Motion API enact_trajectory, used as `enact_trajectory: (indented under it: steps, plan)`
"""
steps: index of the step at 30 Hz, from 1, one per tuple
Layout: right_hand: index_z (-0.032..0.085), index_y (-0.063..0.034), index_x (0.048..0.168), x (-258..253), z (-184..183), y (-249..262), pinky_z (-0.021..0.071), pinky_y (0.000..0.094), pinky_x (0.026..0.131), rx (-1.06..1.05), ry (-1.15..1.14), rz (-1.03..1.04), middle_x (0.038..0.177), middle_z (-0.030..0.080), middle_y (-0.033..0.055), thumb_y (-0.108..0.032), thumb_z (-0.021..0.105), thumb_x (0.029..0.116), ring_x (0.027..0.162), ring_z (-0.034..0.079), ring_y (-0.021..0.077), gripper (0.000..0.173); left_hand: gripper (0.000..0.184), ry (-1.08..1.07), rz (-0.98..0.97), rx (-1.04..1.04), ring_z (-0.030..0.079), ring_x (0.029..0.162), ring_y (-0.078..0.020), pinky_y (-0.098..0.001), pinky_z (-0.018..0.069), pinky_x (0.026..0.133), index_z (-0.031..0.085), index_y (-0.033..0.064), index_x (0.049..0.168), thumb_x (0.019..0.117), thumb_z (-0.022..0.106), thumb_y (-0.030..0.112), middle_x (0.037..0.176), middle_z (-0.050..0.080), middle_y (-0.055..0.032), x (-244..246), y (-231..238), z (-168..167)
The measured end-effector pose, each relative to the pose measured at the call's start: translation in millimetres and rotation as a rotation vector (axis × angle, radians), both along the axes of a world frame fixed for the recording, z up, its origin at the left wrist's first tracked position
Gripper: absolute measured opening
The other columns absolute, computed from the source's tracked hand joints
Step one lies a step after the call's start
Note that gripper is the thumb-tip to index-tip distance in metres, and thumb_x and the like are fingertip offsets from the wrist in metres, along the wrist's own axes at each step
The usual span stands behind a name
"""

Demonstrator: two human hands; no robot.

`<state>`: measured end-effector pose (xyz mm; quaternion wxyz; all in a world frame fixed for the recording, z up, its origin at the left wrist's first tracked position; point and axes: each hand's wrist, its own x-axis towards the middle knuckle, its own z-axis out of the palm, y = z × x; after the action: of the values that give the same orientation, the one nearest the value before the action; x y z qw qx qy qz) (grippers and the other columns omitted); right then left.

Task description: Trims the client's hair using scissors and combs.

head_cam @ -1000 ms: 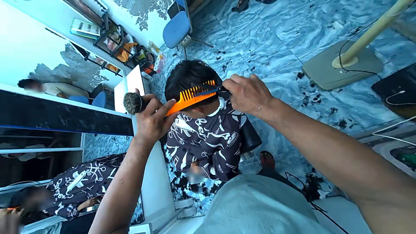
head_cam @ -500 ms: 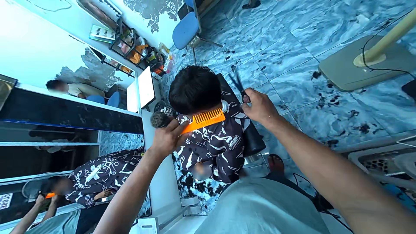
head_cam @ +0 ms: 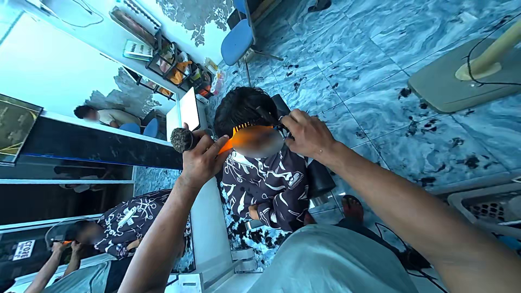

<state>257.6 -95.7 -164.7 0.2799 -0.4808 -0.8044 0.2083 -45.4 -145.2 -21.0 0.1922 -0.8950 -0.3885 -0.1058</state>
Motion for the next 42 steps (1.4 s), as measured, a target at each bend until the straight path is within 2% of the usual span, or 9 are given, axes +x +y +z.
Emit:
enact_trajectory:
  steps: [3,18,20,22,25,27,32,37,42]
  plan:
    - [0.068,-0.0082,0.119,1.7,1.8,1.1,0.0581,0.0554,0.068,0.012,0.002,-0.005,0.11,0.068,0.0154,-0.003,0.065,0.0894,0.089,0.071,0.0361,0.03,0.034,-0.009,-0.011,0.004,0.062,0.09,-0.027,-0.0662,0.0309,0.111,0.076,0.0146,0.121,0.0939,0.074,0.034,0.08,0.06,-0.0079,1.7,0.0,0.3]
    - [0.066,-0.0083,0.116,8.0,12.4,8.9,0.0515,0.0547,0.072,0.064,-0.059,0.017,0.107,0.064,0.0159,-0.002,0.067,0.0852,0.094,0.067,0.0364,0.032,0.034,-0.03,-0.005,0.0,0.062,0.089,-0.0279,-0.0619,0.0328,0.112,0.075,0.0107,0.121,0.0943,0.073,0.032,0.081,0.06,-0.0092,8.5,-3.1,-1.8]
    - [0.067,-0.0084,0.118,8.1,10.5,7.9,0.0544,0.0548,0.07,0.074,-0.033,0.001,0.108,0.066,0.0169,-0.001,0.064,0.0881,0.091,0.068,0.037,0.031,0.036,0.077,0.027,-0.086,0.064,0.088,-0.0299,-0.0592,0.0451,0.1,0.075,0.011,0.122,0.0976,0.066,0.036,0.086,0.065,-0.0113,14.0,-17.8,-6.4]
    - [0.068,-0.0071,0.118,12.3,5.0,4.6,0.0579,0.0569,0.068,0.003,0.048,-0.044,0.106,0.069,0.0169,-0.001,0.06,0.0906,0.086,0.071,0.0371,0.029,0.04,0.202,-0.02,-0.237,0.068,0.075,-0.0266,-0.0484,0.0569,0.068,0.076,0.0133,0.117,0.1021,0.055,0.043,0.083,0.068,-0.0082,13.4,-40.8,-21.8]
    - [0.059,-0.0023,0.125,23.9,-10.8,7.1,0.0563,0.0625,0.082,-0.27,0.216,-0.165,0.108,0.069,0.0193,-0.01,0.061,0.0931,0.098,0.07,0.0387,0.033,0.037,-0.211,0.182,-0.376,0.063,0.061,-0.0192,-0.0397,0.0553,0.059,0.07,-0.0002,0.091,0.1065,0.047,0.025,0.069,0.064,-0.0085,16.6,-56.1,-30.2]
    - [0.056,-0.0008,0.124,25.5,-24.5,5.7,0.0548,0.0646,0.079,-0.38,0.27,-0.259,0.103,0.069,0.0218,-0.01,0.06,0.0942,0.095,0.07,0.0411,0.032,0.039,-0.413,0.398,-0.398,0.06,0.056,-0.0134,-0.0342,0.0552,0.054,0.068,-0.0022,0.1,0.1102,0.042,0.025,0.069,0.064,-0.0061,29.6,-48.4,-34.1]
    - [0.058,-0.0032,0.125,19.2,-41.5,3.6,0.056,0.0616,0.086,-0.348,0.251,-0.262,0.115,0.068,0.0192,-0.018,0.067,0.094,0.104,0.069,0.0383,0.035,0.042,0.058,0.186,-0.306,0.065,0.079,-0.0273,-0.0453,0.0549,0.065,0.073,0.0127,0.127,0.1046,0.054,0.043,0.087,0.065,-0.0108,9.1,-44.2,-54.8]
    - [0.068,-0.0069,0.114,2.7,-37.5,-3.4,0.0522,0.0599,0.073,0.107,-0.041,-0.072,0.109,0.067,0.0201,0.002,0.061,0.0917,0.098,0.068,0.0413,0.024,0.033,0.013,0.122,-0.128,0.065,0.095,-0.0294,-0.0578,0.0382,0.111,0.076,0.0118,0.121,0.0969,0.07,0.033,0.086,0.066,-0.0109,-16.6,-34.1,-27.9]
    - [0.066,-0.0063,0.114,-12.4,-18.6,-6.4,0.0525,0.0547,0.073,0.171,-0.022,-0.045,0.108,0.066,0.0193,-0.005,0.062,0.0927,0.099,0.068,0.0391,0.021,0.032,-0.009,0.081,0.025,0.063,0.095,-0.0291,-0.0622,0.0307,0.113,0.076,0.015,0.121,0.0946,0.073,0.032,0.083,0.063,-0.009,-14.3,-22.1,-17.3]
